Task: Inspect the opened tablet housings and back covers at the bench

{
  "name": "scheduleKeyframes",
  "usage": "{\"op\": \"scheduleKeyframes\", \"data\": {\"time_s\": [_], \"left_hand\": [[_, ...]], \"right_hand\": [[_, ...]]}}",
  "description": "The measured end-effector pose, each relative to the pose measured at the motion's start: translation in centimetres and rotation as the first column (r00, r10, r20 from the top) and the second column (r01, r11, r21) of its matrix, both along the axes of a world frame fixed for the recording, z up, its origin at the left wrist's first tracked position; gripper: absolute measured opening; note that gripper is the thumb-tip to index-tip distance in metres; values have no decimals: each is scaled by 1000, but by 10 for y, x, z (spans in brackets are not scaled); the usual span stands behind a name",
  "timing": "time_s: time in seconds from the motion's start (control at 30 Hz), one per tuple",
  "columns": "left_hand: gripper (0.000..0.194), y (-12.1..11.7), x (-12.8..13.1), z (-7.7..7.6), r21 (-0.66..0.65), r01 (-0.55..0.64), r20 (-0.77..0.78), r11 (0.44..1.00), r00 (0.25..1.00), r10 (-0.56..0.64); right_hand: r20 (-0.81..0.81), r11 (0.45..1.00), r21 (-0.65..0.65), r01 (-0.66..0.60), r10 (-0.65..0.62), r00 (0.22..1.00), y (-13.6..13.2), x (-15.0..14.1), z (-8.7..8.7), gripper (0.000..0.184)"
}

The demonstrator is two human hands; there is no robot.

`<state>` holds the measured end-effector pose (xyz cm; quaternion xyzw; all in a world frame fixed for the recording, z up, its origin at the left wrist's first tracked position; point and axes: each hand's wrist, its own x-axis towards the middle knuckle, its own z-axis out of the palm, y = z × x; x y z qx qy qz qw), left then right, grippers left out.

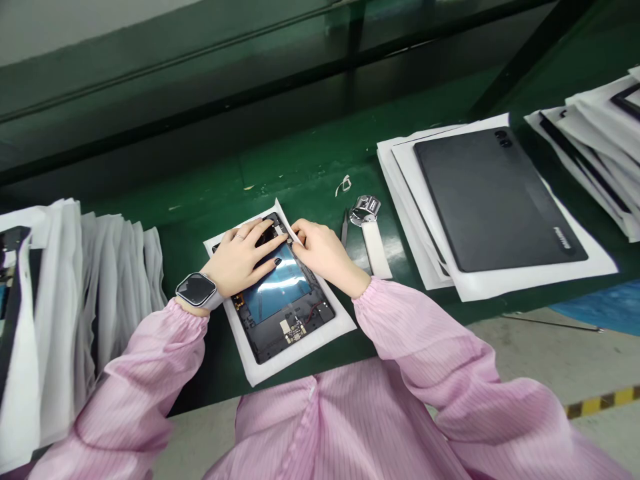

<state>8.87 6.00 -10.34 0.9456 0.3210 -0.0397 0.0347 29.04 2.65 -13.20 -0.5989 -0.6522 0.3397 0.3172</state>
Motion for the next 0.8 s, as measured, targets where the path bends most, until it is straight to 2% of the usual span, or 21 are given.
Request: {"op": "scheduleKeyframes", "data": {"time_s": [0.23, 0.5, 0.7, 0.8], "left_hand": [[48, 2, -2, 0, -19, 7, -11, 1000, 1000, -7], [48, 3, 3, 9, -64, -22, -6, 998, 1000, 21], [48, 1, -2, -3, -98, -32, 74, 995, 996, 40], [56, -9, -14, 8, -121, -42, 148, 992, 987, 60]], "right_hand": [[2, 1000, -1, 2, -2, 1000, -1, 0, 0, 20], [3, 1000, -6, 4, -4, 1000, 0, 0, -1, 20], [-5, 1000, 11, -9, 9, 1000, 0, 1, -3, 18], [-16, 1000, 16, -14, 14, 1000, -1, 1, -3, 19]]}}
